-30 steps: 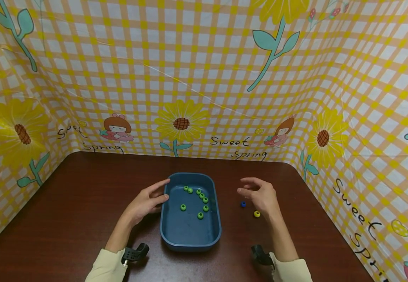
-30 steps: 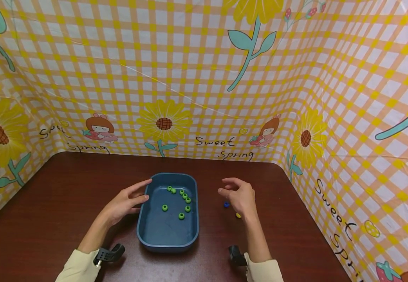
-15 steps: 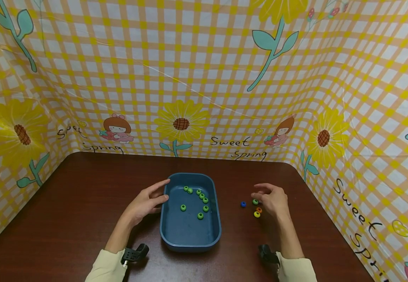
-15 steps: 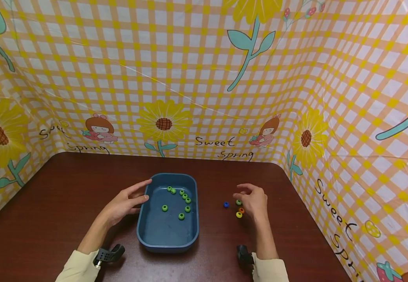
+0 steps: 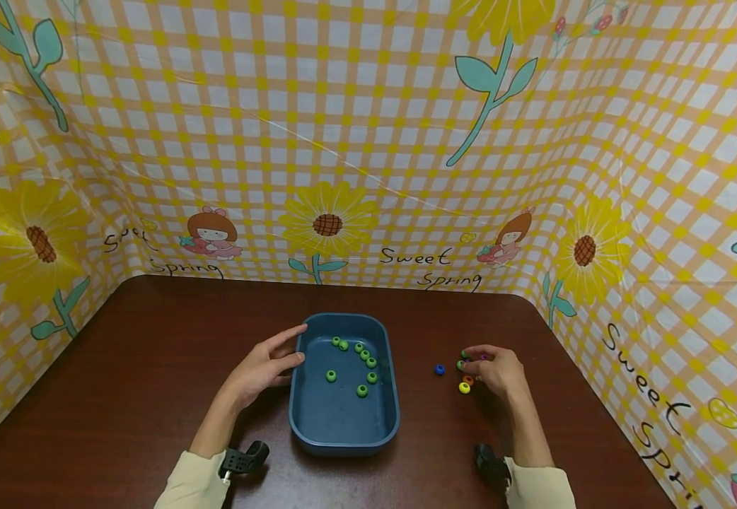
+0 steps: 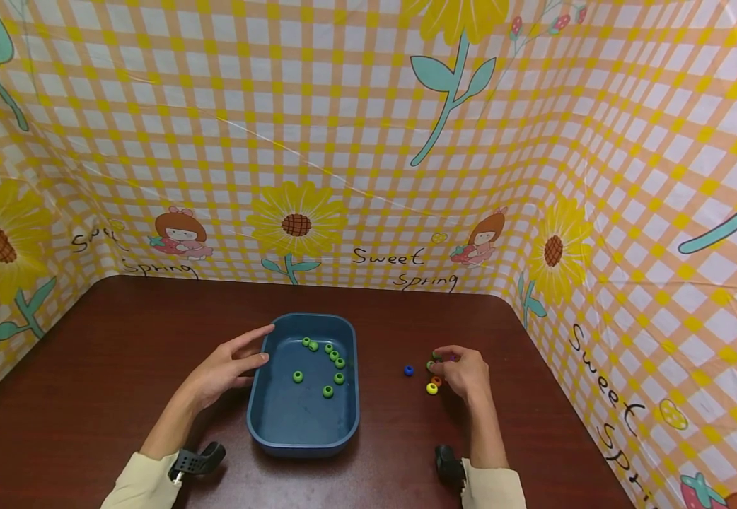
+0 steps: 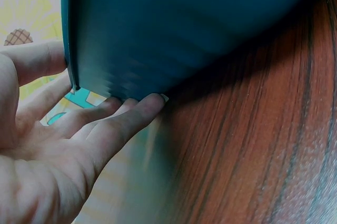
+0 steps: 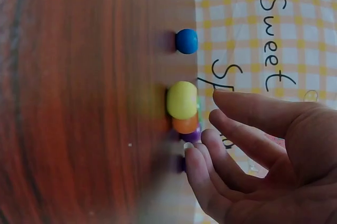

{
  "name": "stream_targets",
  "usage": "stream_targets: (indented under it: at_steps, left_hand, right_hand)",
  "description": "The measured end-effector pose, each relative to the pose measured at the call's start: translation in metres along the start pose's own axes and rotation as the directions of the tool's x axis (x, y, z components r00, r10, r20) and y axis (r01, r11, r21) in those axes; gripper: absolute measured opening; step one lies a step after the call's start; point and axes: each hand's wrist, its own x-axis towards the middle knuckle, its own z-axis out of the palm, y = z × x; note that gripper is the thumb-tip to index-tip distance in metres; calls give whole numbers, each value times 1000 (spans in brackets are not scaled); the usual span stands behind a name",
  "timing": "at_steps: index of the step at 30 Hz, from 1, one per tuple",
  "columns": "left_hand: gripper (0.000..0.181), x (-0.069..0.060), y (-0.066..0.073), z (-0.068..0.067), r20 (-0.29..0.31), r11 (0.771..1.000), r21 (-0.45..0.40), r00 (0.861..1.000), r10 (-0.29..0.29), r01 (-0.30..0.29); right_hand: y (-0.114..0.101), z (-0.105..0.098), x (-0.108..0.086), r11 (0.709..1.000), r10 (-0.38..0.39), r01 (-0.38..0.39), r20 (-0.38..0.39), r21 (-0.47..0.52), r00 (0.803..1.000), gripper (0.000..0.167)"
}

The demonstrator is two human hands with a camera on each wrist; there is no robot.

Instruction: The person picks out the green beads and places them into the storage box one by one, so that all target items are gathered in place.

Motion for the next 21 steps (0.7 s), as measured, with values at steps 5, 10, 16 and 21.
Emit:
stream_targets:
  at_steps: [5,10,16,21]
  left_hand:
    - [60,0,0,0,-3,1000,1,1000,2,-2]
    - [60,-1,1,0,-3,1000,-2,1000,0,0]
    - [60,-1,1,0,3,1000,2,1000,3,-3]
    - [60,0,0,0,2,1000,9,1000,6,-6]
  right_hand:
    - [3,3,0,998,20,-22,32,52,999,41]
    - [5,6,1,999,25,-26,27,41,999,39]
    - [6,10,4,1000,29,-29,11,0,1000,36]
    - [6,12,5,999,42,-42,6,7,999,33]
